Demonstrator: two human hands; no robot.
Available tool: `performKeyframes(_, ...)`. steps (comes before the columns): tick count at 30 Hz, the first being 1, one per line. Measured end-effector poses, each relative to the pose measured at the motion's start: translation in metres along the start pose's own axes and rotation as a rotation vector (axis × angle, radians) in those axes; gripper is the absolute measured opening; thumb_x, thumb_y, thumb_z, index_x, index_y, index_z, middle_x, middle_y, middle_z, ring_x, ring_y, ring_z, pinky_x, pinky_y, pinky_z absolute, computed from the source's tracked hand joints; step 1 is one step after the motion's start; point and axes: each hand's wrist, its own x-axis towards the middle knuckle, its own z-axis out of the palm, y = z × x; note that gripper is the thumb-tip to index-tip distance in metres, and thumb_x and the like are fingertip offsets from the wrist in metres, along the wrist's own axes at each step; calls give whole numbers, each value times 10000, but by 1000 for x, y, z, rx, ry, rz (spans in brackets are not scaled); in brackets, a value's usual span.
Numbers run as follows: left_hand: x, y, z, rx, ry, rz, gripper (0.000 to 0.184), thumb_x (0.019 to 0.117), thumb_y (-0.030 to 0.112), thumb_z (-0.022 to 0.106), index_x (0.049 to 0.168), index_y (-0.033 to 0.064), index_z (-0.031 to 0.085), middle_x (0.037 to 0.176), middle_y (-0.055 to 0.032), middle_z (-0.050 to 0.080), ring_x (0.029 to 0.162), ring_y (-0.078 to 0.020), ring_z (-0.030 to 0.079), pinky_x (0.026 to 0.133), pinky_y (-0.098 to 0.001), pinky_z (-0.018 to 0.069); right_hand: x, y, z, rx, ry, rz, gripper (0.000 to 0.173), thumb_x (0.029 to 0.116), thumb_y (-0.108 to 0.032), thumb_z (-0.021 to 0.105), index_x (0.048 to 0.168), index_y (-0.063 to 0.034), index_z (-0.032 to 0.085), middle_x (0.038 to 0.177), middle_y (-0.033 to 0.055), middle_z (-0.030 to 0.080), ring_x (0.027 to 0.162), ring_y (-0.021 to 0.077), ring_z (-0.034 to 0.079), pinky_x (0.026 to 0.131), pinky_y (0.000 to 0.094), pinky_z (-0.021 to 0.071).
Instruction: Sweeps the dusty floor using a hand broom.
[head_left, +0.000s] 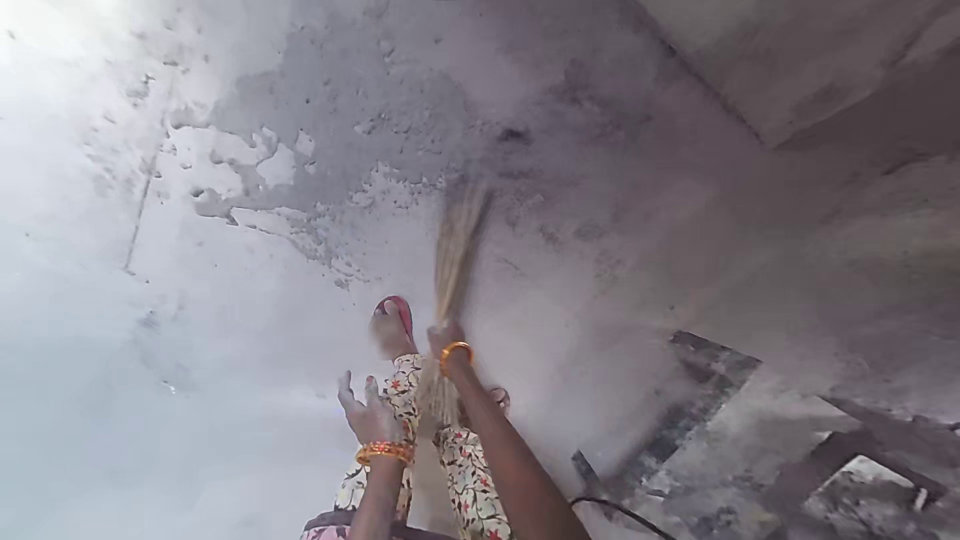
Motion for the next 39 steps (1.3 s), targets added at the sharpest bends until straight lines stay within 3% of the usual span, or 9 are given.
performKeyframes(5,4,7,0,22,100,4,554,1098,142,435,1572,-64,236,1629,-311,238,1511,-396,281,1212,-466,253,-13,-72,19,-98,-135,-227,557,1025,-252,607,1476,41,463,1392,250,595,1305,341,584,1114,479,453)
performKeyframes(9,-3,13,8,16,65,17,534,1101,137,410,1565,-72,249,1606,-327,275,1491,-387,323,1196,-456,282,-64,-76,-28,-199,-190,-131,613,1039,-263,588,1556,-22,366,1399,228,601,1271,345,611,1075,504,471)
performKeyframes(14,-11,13,18,-44,-22,-5,525,1095,117,412,1553,-93,262,1611,-322,269,1488,-380,322,1200,-448,277,-75,23,-109,-143,275,92,622,1051,-217,577,1529,105,342,1330,347,596,1248,450,601,1081,528,453)
performKeyframes(18,-18,19,25,-64,-85,-70,523,1099,109,390,1560,-89,244,1612,-324,263,1476,-380,344,1193,-443,294,-20,101,-164,69,572,278,639,1067,-241,562,1533,119,313,1469,361,477,1390,451,475,1171,521,350)
performKeyframes(21,-24,26,32,-90,-108,-114,518,1098,98,391,1559,-89,247,1589,-327,301,1446,-378,377,1179,-443,311,10,100,-150,71,484,261,632,1072,-251,550,1532,112,312,1436,350,509,1323,436,532,1122,515,404)
performKeyframes(29,-27,28,42,-53,-90,-108,510,1091,73,409,1557,-76,265,1567,-330,338,1427,-386,403,1169,-445,326,23,-55,-15,-69,-2,-83,583,1031,-274,612,1442,111,462,1371,321,576,1298,408,567,1109,514,438)
performKeyframes(33,-27,32,44,-36,-89,-105,498,1102,82,378,1555,-86,259,1572,-330,335,1439,-386,392,1180,-449,314,4,-109,-26,-229,-160,-164,697,1011,-274,641,1573,-13,323,1322,268,629,1244,385,615,1056,539,478)
performKeyframes(36,-26,37,44,-41,-99,-121,502,1104,92,377,1559,-81,254,1570,-327,337,1433,-375,402,1176,-442,318,-26,-101,-63,-344,-107,-146,604,1036,-261,595,1547,-19,383,1340,255,622,1255,375,607,1075,521,457)
performKeyframes(39,-26,41,44,-94,-96,-158,511,1094,90,396,1561,-68,264,1547,-334,355,1397,-375,425,1154,-445,337,-19,-22,-96,-257,336,-82,547,1016,-215,620,1453,81,473,1267,329,628,1194,449,621,1045,549,481)
